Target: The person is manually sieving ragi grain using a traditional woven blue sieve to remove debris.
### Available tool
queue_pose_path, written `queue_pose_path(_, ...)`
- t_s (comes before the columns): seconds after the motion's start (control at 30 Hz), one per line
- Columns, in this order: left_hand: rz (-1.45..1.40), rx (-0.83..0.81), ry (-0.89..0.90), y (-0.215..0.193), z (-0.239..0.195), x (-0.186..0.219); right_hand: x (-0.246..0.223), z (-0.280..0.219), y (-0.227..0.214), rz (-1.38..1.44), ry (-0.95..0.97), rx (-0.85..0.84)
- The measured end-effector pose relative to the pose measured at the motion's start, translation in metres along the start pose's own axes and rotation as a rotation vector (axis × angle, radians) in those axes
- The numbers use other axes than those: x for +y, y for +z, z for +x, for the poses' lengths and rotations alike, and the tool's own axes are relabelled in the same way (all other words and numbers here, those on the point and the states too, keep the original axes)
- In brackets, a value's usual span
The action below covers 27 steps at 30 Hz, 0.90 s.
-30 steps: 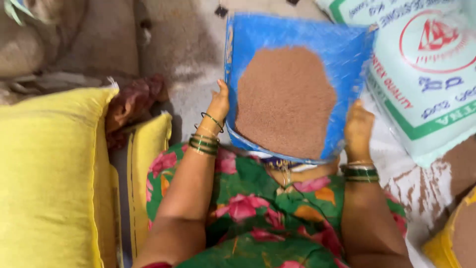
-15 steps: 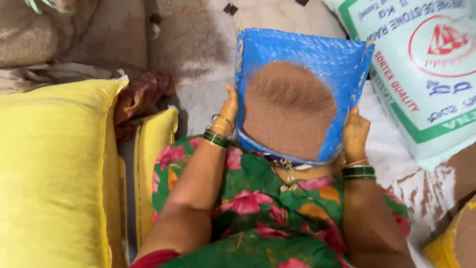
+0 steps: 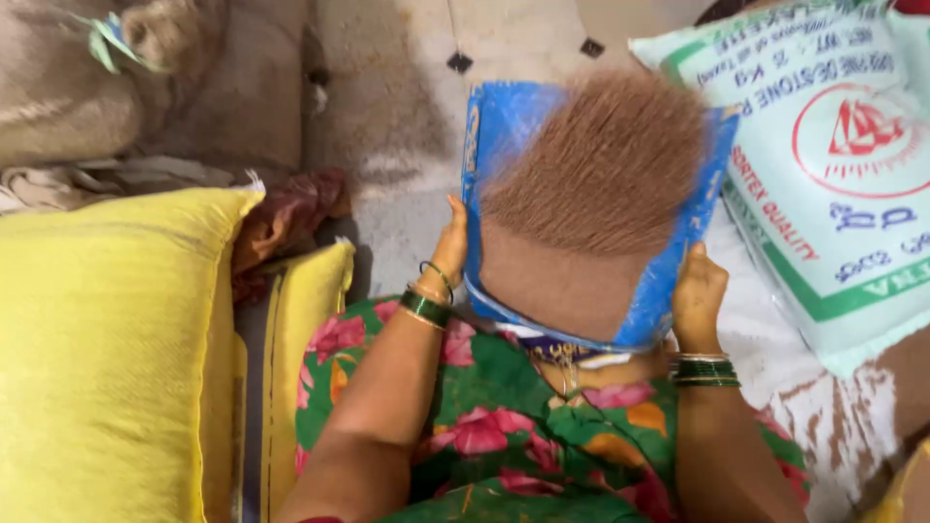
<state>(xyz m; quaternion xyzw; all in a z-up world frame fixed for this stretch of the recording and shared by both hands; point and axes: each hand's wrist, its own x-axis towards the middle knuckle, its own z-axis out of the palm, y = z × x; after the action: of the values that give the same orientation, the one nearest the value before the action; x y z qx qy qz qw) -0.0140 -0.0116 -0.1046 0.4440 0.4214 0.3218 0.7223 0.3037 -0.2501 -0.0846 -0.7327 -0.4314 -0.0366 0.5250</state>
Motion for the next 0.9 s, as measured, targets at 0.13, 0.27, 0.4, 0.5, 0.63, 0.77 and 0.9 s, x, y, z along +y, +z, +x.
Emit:
queue_pose_path(0.13,0.154,0.064,-0.139,-0.004,0.006,-0.028,-0.004,-0.019,-0.015,0.087,0.305,-0.131)
queue_pose_path(0.27,0.572,0.246,0.479,0.039,-0.014,0.048,0.022,0.022,-0.019,-0.083,0.100,-0.004)
queue_pose_path(0.4,0.450,0.147,0.568,0.065,-0.062,0.093,0.061,0.050,-0.019,0.833,0.370,0.186)
queue_pose_path(0.5,-0.016,-0.102,0.163,0.047,-0.056,0.049,0.067,0.027,-0.022,1.140,0.480,0.257)
queue_pose_path(0.63,-0.147,-0.116,-0.139,0.035,-0.040,-0.001,0.049,-0.004,-0.030,-0.025,0.300,-0.164)
queue_pose_path(0.77,0.404,0.082,0.074,0.034,-0.008,0.005,0.029,0.015,-0.052,-0.052,0.186,-0.109)
queue_pose_path(0.9,0.420,0.099,0.396,0.039,-0.019,0.066,-0.033,0.057,-0.067,-0.377,-0.424,0.148)
